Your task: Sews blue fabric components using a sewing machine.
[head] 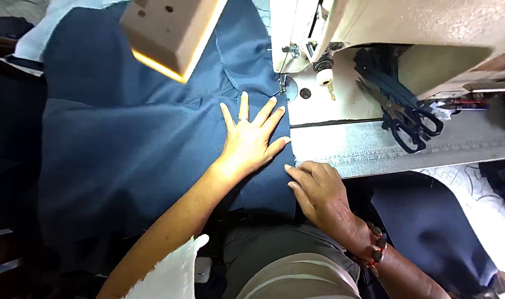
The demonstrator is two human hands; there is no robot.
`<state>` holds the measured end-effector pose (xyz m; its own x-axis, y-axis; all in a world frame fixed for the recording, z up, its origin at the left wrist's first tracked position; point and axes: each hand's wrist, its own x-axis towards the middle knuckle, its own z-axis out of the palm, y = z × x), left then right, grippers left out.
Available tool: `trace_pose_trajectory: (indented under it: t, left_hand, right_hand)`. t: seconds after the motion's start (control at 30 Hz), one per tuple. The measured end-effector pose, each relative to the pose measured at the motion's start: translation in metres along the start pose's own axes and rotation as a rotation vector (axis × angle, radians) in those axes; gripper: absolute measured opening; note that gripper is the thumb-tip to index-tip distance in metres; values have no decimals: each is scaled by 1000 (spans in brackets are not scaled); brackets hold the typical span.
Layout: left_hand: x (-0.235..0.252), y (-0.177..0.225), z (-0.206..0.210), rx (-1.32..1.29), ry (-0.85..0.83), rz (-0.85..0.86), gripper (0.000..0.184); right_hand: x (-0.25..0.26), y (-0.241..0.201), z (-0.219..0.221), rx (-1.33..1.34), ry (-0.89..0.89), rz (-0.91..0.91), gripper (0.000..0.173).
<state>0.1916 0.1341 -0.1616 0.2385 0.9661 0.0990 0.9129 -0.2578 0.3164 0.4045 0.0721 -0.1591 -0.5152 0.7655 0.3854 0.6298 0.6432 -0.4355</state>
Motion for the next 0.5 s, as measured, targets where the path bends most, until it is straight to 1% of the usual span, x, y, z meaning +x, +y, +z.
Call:
trace_pose_trajectory:
  t: [0.13,0.27,0.4,0.5]
  left_hand:
    - [10,-3,-5,-6,-52,3,70]
    - [17,-5,-5,-10,-52,-5,71]
    - [17,-4,-4,-15,-35,-13,69]
    - [16,-3,-4,-31,-52,-23,72]
  right_hand:
    - [8,4,10,-27,-82,-92,31]
    - [11,10,14,-29,-84,-91,32]
    - [9,13,15,-34,-85,-77,32]
    - [7,14,14,-36,-91,-71,32]
